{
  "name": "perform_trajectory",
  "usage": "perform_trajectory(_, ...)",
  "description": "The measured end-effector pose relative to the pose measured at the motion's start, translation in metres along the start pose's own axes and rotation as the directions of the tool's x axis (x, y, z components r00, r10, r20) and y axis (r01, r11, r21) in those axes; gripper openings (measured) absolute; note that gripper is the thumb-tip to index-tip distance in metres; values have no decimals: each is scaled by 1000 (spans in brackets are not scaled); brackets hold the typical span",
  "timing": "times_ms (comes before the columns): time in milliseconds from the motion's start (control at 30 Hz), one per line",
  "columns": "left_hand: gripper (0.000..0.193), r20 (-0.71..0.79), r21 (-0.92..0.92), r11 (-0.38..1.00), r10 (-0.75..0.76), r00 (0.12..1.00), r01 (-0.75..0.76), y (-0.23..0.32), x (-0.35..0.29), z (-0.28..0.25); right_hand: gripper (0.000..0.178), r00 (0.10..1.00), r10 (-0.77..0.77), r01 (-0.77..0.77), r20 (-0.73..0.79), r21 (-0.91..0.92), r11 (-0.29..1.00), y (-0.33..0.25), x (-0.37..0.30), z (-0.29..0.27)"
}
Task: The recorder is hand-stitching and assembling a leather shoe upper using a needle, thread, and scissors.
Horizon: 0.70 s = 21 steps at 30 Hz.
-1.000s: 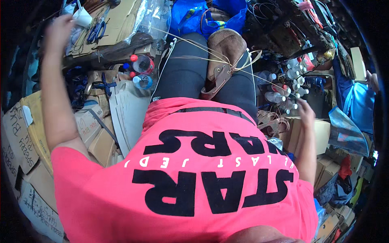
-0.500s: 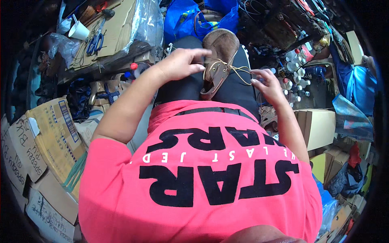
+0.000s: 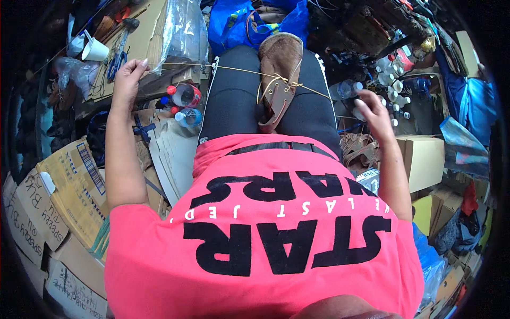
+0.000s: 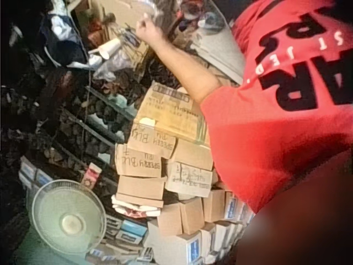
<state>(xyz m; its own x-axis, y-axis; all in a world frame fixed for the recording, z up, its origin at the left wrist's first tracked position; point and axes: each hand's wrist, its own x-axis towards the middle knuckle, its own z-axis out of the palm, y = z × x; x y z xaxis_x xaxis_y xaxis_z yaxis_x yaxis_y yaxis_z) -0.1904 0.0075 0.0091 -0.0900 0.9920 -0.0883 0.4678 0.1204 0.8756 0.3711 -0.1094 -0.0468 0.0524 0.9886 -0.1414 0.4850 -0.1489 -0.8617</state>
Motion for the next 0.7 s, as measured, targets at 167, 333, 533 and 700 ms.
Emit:
perform_trajectory(167,22,8,15,996,91,996,-91,4,7,5,24,919,-361,372,157,-47,927,-51,22,73)
perform_trajectory(333,22,-103,109,984,155,982,-144,-13,10,-32,14,977,-170,202,129,-297,933,-28,30,37)
perform_trajectory(533,23,-242,775,632,275,931,15,16,7,-7,24,980,160,-191,-115,-357,914,32,10,-33)
perform_trajectory(700,47,347,249,521,739,578,-816,93,-11,146,24,995,-27,30,93,-31,999,-14,26,2)
